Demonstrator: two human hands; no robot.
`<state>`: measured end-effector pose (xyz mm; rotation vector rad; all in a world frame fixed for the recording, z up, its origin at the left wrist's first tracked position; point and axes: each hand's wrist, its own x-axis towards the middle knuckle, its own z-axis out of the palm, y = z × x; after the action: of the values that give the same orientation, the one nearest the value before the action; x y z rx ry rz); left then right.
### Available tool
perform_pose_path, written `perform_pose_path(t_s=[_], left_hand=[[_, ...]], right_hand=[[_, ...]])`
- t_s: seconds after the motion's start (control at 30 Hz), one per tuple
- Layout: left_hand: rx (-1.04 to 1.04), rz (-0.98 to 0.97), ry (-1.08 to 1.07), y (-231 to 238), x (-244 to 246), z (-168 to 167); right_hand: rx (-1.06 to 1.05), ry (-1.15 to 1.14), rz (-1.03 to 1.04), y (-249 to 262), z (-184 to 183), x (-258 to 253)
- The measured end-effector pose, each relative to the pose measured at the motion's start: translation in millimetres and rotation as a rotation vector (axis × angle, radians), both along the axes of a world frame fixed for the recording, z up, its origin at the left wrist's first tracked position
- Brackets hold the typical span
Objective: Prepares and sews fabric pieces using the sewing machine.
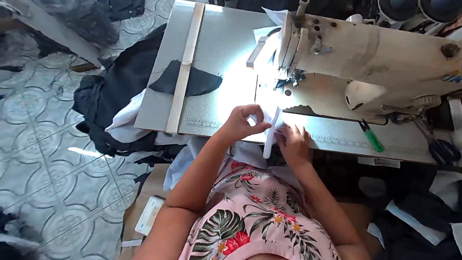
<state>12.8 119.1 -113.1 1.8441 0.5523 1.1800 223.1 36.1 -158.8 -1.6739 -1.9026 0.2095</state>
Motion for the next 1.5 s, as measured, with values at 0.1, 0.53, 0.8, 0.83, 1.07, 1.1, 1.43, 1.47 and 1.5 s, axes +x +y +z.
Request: perform_pose_path(t_s=[0.1, 0.53, 0.8, 0.83, 1.07, 1.1, 1.43, 1.47, 1.5], left_hand=[[-0.048, 0.188, 0.155, 1.4, -31.0, -3.4], [0.2, 0.59, 0.9, -35.2, -24.3, 17.5], [0.271, 0.44, 0.983, 29.3, -0.6, -49.0], [0.179, 0.5, 1.129, 25.9, 5.4, -43.5], [-0.194, 0.419, 1.42, -20.0, 38.5, 1.0], [-0.199, 0.415, 1.404, -18.2, 36.5, 4.2], [-0.068, 0.409, 1.166, -1.4, 23.9, -11.4], [-0.063, 0.4, 1.149, -1.9, 25.1, -11.1], [-0.053, 0.399, 1.132, -2.7, 26.3, -11.6]], right_hand=[[-0.111, 0.425, -0.046, -1.9, 11.5, 25.3], [-0.451, 0.846, -0.195, 77.3, 51.3, 21.1], [-0.388, 0.113, -0.274, 45.3, 45.9, 0.0], [-0.405, 0.006, -0.262, 34.7, 43.9, -9.6], [-0.304, -0.023, -0.073, 15.9, 26.3, -41.1], [-0.335, 0.023, -0.082, 17.4, 30.9, -34.4], [-0.314, 0.152, -0.069, 26.0, 27.6, -31.0], [-0.339, 0.336, -0.068, 28.1, 27.2, -23.6], [-0.366, 0.511, -0.087, 29.4, 25.5, -18.0]])
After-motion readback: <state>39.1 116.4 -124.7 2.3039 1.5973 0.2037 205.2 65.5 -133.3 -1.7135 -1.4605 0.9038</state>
